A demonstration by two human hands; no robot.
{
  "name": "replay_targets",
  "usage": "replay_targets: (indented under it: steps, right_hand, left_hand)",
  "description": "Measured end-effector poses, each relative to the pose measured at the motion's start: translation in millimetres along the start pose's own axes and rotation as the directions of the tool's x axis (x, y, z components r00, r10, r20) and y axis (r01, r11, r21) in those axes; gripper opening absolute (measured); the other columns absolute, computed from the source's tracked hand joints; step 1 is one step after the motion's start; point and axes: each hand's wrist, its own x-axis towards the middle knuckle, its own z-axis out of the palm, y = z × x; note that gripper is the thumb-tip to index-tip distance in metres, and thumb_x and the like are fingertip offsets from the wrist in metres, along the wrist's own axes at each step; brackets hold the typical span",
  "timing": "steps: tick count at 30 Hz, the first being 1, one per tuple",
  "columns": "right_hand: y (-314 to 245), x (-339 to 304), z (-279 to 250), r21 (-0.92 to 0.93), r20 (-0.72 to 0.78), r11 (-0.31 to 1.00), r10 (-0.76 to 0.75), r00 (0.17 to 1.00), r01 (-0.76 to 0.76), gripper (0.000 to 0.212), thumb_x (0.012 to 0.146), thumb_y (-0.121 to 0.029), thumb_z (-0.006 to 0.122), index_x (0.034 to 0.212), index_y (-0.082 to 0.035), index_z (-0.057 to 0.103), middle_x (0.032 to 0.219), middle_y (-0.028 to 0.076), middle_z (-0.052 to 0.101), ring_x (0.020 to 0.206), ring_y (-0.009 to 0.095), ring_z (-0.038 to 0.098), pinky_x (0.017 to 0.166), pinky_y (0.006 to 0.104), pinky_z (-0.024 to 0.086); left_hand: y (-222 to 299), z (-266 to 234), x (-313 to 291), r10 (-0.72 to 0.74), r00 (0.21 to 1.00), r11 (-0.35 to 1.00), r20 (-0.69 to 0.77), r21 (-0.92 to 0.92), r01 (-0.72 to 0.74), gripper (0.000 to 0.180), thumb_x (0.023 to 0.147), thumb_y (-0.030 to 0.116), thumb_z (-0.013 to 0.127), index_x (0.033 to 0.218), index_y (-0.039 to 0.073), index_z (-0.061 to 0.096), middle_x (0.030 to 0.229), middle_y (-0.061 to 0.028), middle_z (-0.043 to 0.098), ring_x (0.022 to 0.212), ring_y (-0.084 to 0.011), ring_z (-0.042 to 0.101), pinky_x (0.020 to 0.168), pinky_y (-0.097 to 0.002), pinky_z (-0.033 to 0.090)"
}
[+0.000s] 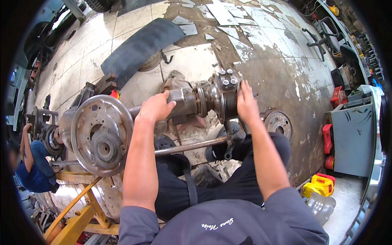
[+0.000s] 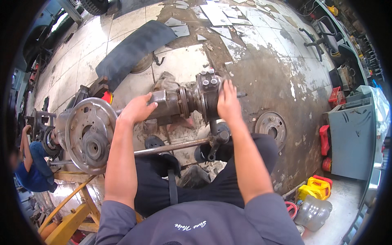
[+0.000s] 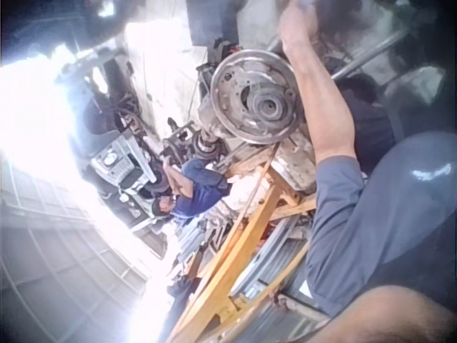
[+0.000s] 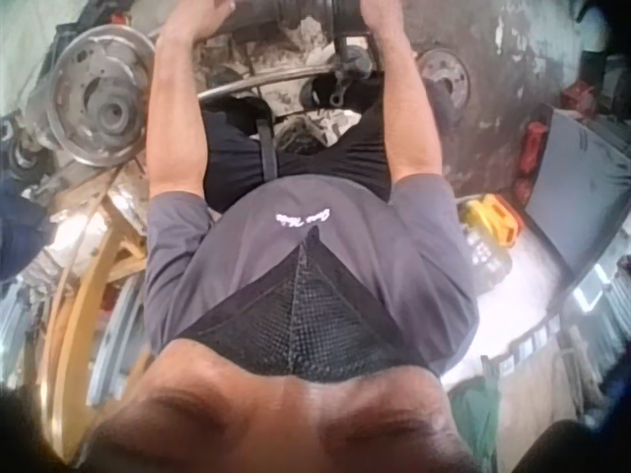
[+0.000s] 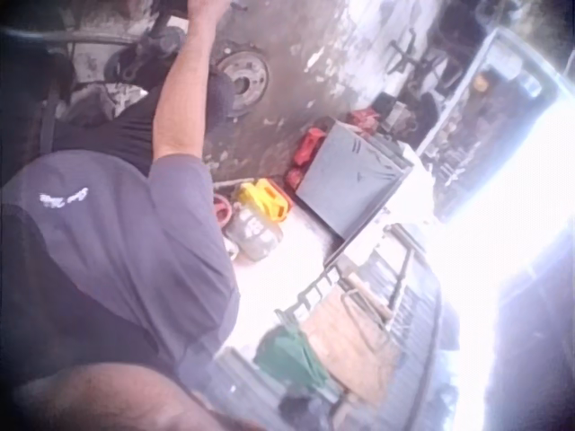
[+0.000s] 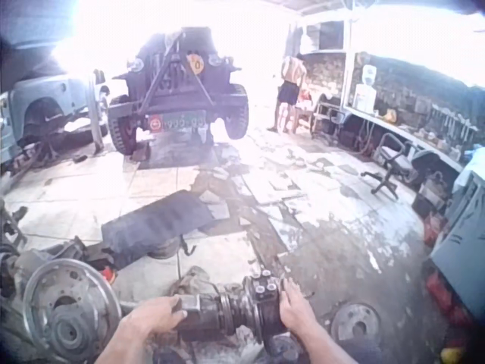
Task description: The person sits on the floor and scrubs a vehicle axle assembly with a reddish abrasive pad, rotating the axle to reach different areas. The person repeatedly rubs the hub and shaft sections, occasionally pausing to reposition the pad.
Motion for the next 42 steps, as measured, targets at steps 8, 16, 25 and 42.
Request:
replay_targets:
  steps: [8,16,25,42]
  right_hand:
    - [1,45,-10,0.081,0.08,0.996,0.023,0.997,-0.03,0.049,0.103,-0.021,0.038,0.147,0.002,0.041,0.15,0.026,0.041,0.145,0.035,0.033,0.121,0.0434,0.023]
    - [-5,-37,28,-0.123,-0.218,0.989,-0.109,0.97,0.084,0.057,0.103,-0.023,0.039,0.149,0.01,0.03,0.156,0.029,0.027,0.147,0.045,0.021,0.124,0.0457,0.012]
    - [-13,-60,13,-0.085,-0.011,0.992,-0.095,0.995,0.094,0.084,0.082,-0.016,0.054,0.15,0.014,0.015,0.156,0.039,0.013,0.148,0.051,0.009,0.123,0.0522,0.006]
    - [-22,-4,-25,-0.106,0.233,0.986,0.152,0.961,-0.13,0.096,0.071,-0.006,0.053,0.156,0.005,0.009,0.162,0.029,0.008,0.151,0.041,0.011,0.123,0.0403,0.018]
  left_hand:
    - [9,-5,3,0.015,0.999,1.0,-0.028,0.023,-0.014,0.06,0.096,0.036,0.057,0.142,-0.002,0.048,0.131,-0.0269,0.059,0.124,-0.039,0.056,0.106,-0.0431,0.043]
    - [20,-15,2,-0.014,1.0,0.999,0.018,0.052,0.014,0.061,0.096,0.038,0.057,0.141,-0.002,0.049,0.128,-0.0275,0.061,0.121,-0.0396,0.057,0.105,-0.0437,0.044]
    - [12,-10,5,0.031,1.0,0.998,-0.001,0.063,-0.031,0.062,0.096,0.04,0.056,0.141,-0.003,0.049,0.127,-0.0282,0.061,0.121,-0.0398,0.058,0.104,-0.0437,0.044]
    - [9,-5,1,0.035,0.999,0.999,-0.031,0.034,-0.034,0.062,0.096,0.041,0.058,0.139,-0.003,0.052,0.125,-0.0284,0.062,0.12,-0.0398,0.058,0.104,-0.0429,0.044]
